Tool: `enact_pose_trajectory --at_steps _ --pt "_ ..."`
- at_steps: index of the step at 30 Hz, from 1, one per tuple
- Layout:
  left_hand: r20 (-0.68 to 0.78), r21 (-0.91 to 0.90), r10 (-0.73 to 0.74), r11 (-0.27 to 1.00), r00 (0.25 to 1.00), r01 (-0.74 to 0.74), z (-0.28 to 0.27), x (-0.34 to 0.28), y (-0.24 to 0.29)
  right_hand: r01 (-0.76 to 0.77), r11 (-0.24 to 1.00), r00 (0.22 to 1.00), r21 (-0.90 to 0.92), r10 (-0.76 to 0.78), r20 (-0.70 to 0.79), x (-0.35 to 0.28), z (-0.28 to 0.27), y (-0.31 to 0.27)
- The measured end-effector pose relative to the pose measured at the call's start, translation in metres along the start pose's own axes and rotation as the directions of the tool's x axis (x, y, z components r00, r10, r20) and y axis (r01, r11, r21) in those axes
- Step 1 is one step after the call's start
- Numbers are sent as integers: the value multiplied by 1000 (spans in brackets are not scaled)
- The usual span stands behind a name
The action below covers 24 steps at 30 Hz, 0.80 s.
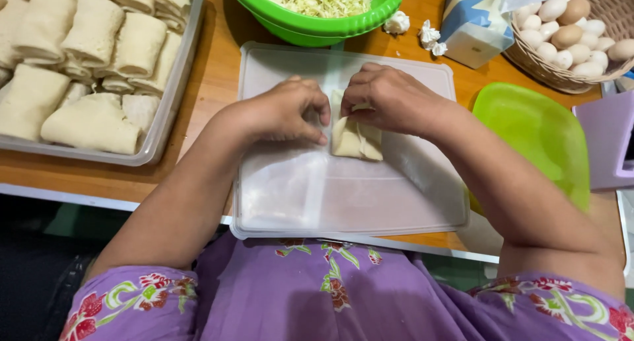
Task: Rolling and folding pastry sheets with cabbage filling on a work surface.
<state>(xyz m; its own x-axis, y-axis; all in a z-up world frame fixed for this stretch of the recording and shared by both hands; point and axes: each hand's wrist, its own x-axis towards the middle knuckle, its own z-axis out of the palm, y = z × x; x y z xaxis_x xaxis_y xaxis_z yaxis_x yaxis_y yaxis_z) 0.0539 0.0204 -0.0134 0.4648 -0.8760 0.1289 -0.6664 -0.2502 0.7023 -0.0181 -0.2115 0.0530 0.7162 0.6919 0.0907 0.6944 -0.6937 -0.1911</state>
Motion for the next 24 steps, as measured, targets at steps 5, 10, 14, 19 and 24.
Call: enact_pose_trajectory --at_steps 5,10,14,19,24 --pt "34 -67 199 978 979 -197 9 0 16 -46 999 996 8 47 -75 -18 5 1" --pt "-34 -79 292 953 956 -294 17 1 23 -75 997 981 28 79 -175 -30 7 -3" --pt "-51 -8 344 939 938 -345 21 1 25 -94 994 973 49 102 -208 -37 9 -6" --pt "-3 61 345 937 939 -344 20 -3 33 -106 993 971 -47 93 -221 -46 17 -9" --pt "-31 116 415 905 909 -409 19 -5 40 -153 973 968 -174 113 -224 -52 10 -27"
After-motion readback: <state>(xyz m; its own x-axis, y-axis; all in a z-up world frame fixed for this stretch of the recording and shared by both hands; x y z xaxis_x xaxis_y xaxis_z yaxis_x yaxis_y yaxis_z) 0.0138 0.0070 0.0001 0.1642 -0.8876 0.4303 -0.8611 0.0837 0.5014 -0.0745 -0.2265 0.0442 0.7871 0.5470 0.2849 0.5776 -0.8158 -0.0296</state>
